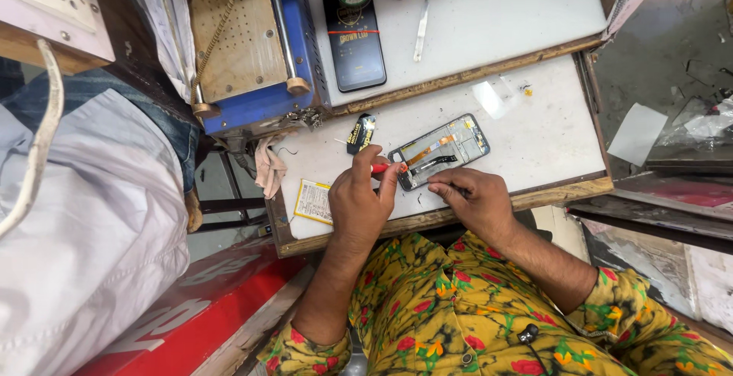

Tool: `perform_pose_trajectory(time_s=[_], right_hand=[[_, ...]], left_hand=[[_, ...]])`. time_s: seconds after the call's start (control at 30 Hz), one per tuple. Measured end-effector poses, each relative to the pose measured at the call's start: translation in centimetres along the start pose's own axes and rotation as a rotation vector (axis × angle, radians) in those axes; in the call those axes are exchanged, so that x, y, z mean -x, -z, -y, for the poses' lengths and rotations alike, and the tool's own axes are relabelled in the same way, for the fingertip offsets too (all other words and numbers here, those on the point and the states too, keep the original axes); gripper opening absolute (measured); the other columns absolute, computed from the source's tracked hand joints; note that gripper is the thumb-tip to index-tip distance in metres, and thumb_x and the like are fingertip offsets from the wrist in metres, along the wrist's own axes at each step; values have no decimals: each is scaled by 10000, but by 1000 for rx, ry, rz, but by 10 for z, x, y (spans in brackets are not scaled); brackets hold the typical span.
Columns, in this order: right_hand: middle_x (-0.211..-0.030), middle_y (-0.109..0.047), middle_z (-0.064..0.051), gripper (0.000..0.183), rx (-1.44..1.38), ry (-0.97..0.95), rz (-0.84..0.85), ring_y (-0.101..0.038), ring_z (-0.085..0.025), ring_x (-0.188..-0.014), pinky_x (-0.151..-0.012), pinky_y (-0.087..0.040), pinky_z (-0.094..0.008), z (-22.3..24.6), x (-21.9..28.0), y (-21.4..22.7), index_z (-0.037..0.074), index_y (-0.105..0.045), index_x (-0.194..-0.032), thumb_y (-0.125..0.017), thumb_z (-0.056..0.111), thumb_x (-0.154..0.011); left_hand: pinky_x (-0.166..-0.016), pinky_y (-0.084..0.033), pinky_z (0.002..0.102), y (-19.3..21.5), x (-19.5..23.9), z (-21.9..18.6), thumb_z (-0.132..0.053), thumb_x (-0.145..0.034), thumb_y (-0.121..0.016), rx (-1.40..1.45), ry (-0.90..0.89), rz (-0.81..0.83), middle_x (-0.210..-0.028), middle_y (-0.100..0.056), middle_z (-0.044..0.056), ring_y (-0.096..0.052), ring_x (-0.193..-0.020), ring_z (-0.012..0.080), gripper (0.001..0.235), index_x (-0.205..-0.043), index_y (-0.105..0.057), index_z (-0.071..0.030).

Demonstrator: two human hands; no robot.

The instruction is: The person removes the back cover and battery from a smartphone, then uses a brush and a small screwdriver to clean the interior. The person handles the phone, battery, and tools throughout the process.

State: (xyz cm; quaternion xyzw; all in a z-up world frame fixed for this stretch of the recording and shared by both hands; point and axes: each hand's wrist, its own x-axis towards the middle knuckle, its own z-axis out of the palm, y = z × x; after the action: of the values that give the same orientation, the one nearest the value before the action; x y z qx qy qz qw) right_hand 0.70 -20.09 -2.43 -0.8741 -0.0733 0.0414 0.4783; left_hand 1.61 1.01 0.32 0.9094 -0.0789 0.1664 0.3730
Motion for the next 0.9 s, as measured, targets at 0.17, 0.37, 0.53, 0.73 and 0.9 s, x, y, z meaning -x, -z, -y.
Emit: perform_pose_trajectory(time_s=[0.17,0.37,0.53,0.73,0.9], right_hand=[[-951,-793,-72,173,6,0,13,-777,-196,-808,-682,-599,-305,-4,1,-1,99,-789,-1005,-791,223,-884],[-968,-797,-64,169,-5,11,12,-779,-188,-827,-698,-605,-299,-1,-1,1,95,-784,-1004,-785,218,-887],[-964,-800,-61,170,-13,-22,23,-785,-177,-828,-692,-608,-293,2,-4,1,104,-791,-1011,-791,215,-883],[-957,-799,-73,189,-38,-25,18,-782,-171,-802,-675,-605,-286,-1,0,1,96,-795,-1035,-800,195,-873],[-974,-804,-74,172,-93,-6,3,-784,-145,-812,-680,-614,-262,-5,1,2,80,-794,-1031,-799,159,-878]], left_hand=[[-708,-568,380,-6,6,3,-129,-896,-832,-21,-16,-20,-902,-750,77,-743,-789,271,423,-1221,-572,-52],[-728,-579,383,-1,5,2,-108,-892,-835,1,-31,-27,-916,-744,93,-746,-803,269,445,-1226,-553,-30],[-742,-596,353,2,6,1,-107,-925,-811,106,82,-15,-931,-761,92,-768,-831,241,423,-1237,-534,-36],[-754,-619,301,0,15,1,-96,-987,-737,433,314,66,-962,-778,105,-779,-845,176,388,-1274,-487,-21],[-806,-603,285,-9,19,3,-42,-1015,-678,686,379,142,-1046,-761,136,-738,-910,154,392,-1320,-432,-19]])
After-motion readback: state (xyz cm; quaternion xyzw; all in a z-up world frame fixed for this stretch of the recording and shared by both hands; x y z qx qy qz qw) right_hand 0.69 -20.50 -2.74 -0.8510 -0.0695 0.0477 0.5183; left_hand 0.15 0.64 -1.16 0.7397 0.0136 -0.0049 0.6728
